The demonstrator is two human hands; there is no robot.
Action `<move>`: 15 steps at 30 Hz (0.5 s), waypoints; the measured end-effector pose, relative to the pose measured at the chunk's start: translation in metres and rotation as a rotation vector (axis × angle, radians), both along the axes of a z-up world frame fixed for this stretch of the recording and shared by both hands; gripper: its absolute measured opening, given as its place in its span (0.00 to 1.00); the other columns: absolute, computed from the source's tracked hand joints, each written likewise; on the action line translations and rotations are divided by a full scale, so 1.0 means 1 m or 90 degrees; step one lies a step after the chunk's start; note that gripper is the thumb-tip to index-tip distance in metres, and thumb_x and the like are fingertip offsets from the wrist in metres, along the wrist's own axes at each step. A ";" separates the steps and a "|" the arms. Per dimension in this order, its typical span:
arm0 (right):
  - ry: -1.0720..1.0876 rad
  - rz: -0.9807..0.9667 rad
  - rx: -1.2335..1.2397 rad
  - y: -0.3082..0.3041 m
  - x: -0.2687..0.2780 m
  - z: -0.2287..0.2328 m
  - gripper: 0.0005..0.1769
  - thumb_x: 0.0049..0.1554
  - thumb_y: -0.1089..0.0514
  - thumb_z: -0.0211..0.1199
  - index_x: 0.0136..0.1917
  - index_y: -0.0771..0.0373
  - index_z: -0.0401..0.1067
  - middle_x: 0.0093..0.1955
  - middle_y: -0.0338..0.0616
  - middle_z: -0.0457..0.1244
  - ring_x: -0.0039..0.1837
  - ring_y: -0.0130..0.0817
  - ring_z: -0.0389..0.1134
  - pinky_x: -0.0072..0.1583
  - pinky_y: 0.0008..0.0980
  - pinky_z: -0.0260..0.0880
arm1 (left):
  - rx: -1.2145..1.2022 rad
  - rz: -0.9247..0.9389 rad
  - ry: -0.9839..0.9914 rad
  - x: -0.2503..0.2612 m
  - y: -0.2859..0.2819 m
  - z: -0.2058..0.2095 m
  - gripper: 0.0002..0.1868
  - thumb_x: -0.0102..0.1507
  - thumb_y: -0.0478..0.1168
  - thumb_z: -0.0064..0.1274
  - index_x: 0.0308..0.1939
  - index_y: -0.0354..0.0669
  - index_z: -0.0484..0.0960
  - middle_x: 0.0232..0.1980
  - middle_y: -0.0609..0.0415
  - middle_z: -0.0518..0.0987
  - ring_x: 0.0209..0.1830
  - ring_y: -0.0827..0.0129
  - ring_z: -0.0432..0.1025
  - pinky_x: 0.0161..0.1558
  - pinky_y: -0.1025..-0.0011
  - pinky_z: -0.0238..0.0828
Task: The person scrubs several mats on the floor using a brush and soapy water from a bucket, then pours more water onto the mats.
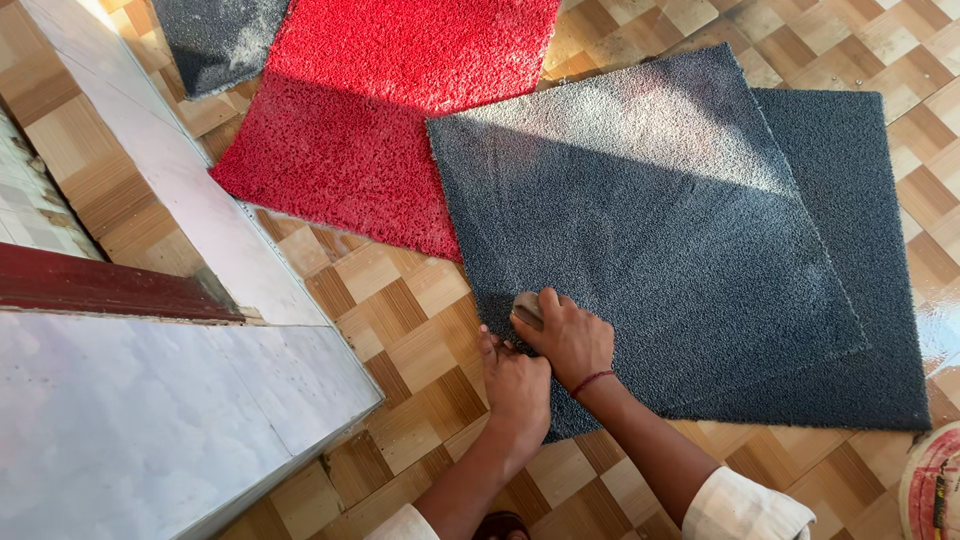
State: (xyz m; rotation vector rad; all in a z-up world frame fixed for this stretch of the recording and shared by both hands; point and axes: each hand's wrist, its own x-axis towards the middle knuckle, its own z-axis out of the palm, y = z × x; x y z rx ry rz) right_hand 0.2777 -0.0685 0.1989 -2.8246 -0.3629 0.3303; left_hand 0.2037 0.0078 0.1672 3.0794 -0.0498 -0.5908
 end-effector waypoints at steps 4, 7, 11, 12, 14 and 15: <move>-0.008 0.001 0.000 0.000 0.000 0.000 0.27 0.57 0.30 0.61 0.46 0.57 0.68 0.38 0.45 0.70 0.36 0.43 0.74 0.32 0.42 0.72 | -0.013 0.006 -0.016 0.000 0.001 0.006 0.12 0.59 0.34 0.59 0.45 0.34 0.88 0.58 0.28 0.79 0.67 0.39 0.68 0.76 0.43 0.32; 0.002 -0.002 -0.013 0.002 0.000 -0.001 0.27 0.57 0.30 0.60 0.46 0.57 0.68 0.38 0.44 0.70 0.36 0.41 0.74 0.32 0.41 0.72 | -0.020 -0.009 0.070 0.003 0.002 0.013 0.13 0.58 0.35 0.62 0.46 0.34 0.88 0.59 0.26 0.77 0.69 0.38 0.66 0.77 0.43 0.29; 0.005 -0.001 -0.018 0.001 0.001 -0.001 0.28 0.57 0.29 0.59 0.47 0.57 0.69 0.38 0.43 0.69 0.35 0.40 0.74 0.31 0.40 0.72 | -0.018 -0.017 0.082 0.005 0.003 0.020 0.16 0.57 0.35 0.63 0.49 0.32 0.87 0.59 0.26 0.77 0.69 0.38 0.66 0.77 0.42 0.28; 0.005 -0.001 -0.018 0.001 0.001 -0.002 0.28 0.57 0.29 0.59 0.47 0.57 0.69 0.38 0.43 0.69 0.35 0.40 0.74 0.31 0.40 0.72 | -0.015 -0.016 0.074 0.005 0.003 0.022 0.17 0.58 0.35 0.63 0.50 0.31 0.86 0.59 0.25 0.77 0.69 0.38 0.66 0.77 0.42 0.28; -0.008 0.001 -0.020 0.000 0.001 -0.002 0.28 0.57 0.29 0.60 0.47 0.56 0.69 0.37 0.43 0.69 0.35 0.40 0.74 0.31 0.40 0.72 | -0.019 -0.022 0.101 0.006 0.004 0.024 0.18 0.57 0.35 0.63 0.50 0.31 0.86 0.60 0.25 0.75 0.70 0.38 0.64 0.77 0.42 0.27; -0.007 0.001 -0.020 0.000 0.000 -0.003 0.28 0.57 0.29 0.60 0.47 0.56 0.69 0.37 0.43 0.69 0.35 0.40 0.74 0.31 0.40 0.72 | -0.023 -0.027 0.128 0.006 0.004 0.025 0.19 0.57 0.36 0.64 0.51 0.31 0.85 0.62 0.24 0.74 0.71 0.37 0.63 0.76 0.42 0.25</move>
